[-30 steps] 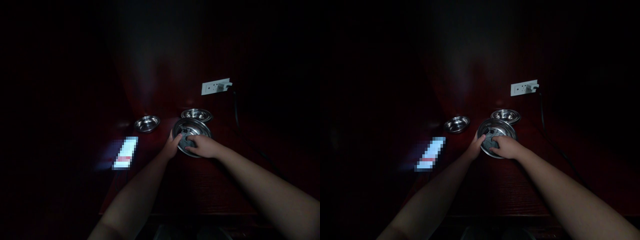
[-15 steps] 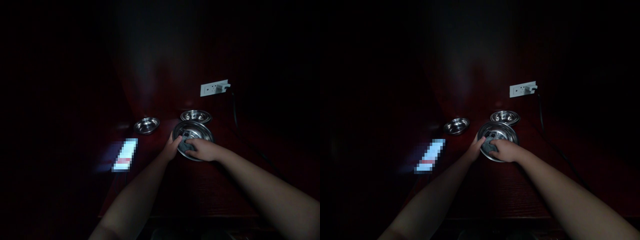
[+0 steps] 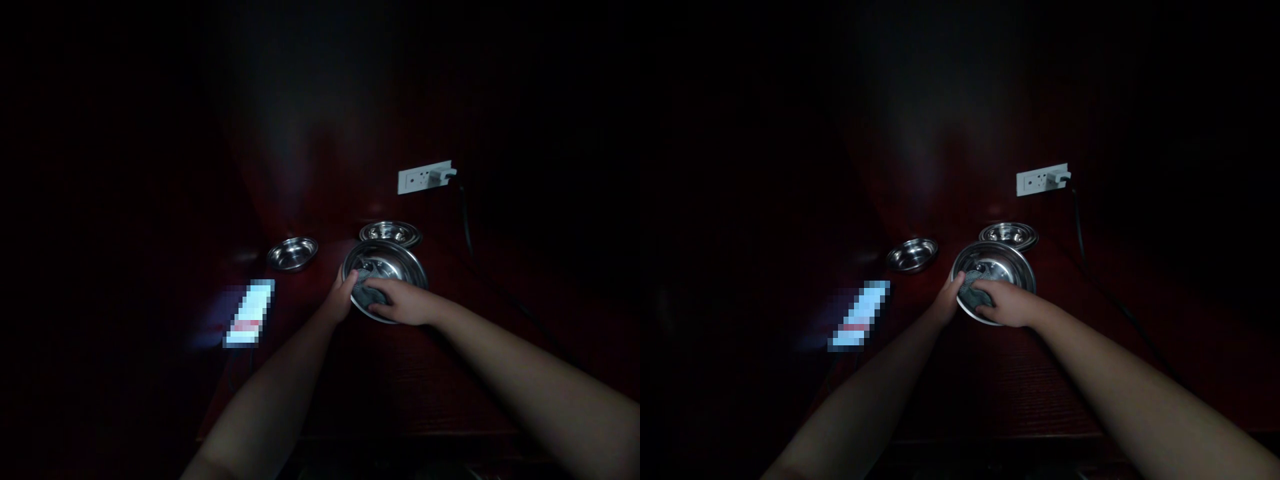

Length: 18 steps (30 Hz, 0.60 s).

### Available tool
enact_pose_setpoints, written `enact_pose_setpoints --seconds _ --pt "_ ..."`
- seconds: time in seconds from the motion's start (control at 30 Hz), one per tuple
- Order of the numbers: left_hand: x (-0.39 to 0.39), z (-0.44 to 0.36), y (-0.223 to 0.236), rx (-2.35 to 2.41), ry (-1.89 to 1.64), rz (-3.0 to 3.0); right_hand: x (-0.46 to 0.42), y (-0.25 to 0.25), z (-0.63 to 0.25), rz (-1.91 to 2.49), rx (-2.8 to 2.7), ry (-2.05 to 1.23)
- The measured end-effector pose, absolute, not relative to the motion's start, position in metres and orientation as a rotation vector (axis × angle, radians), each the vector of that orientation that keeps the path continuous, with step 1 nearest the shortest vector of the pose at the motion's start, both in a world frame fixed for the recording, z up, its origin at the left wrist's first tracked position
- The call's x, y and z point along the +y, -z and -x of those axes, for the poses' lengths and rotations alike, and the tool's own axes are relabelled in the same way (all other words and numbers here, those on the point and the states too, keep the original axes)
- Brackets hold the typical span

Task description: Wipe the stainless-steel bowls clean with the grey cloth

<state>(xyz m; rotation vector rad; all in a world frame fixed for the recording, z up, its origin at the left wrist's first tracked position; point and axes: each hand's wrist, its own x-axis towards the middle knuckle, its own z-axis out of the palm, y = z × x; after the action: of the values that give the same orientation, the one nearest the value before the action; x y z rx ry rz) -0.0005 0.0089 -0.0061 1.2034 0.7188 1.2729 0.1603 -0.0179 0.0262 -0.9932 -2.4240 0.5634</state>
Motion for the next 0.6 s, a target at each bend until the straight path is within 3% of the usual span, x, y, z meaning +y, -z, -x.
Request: enact_pose_setpoints --seconds 0.3,0.6 --pt "0.0018 0.0048 0.0024 0.773 -0.995 -1.162 -0.0161 -0.026 -0.1576 0.794 -2.326 -0.401" --pt "0.001 0.0016 0.0001 0.788 -0.988 -1.182 -0.0162 -0.0219 -0.1586 0.913 -2.361 -0.313"
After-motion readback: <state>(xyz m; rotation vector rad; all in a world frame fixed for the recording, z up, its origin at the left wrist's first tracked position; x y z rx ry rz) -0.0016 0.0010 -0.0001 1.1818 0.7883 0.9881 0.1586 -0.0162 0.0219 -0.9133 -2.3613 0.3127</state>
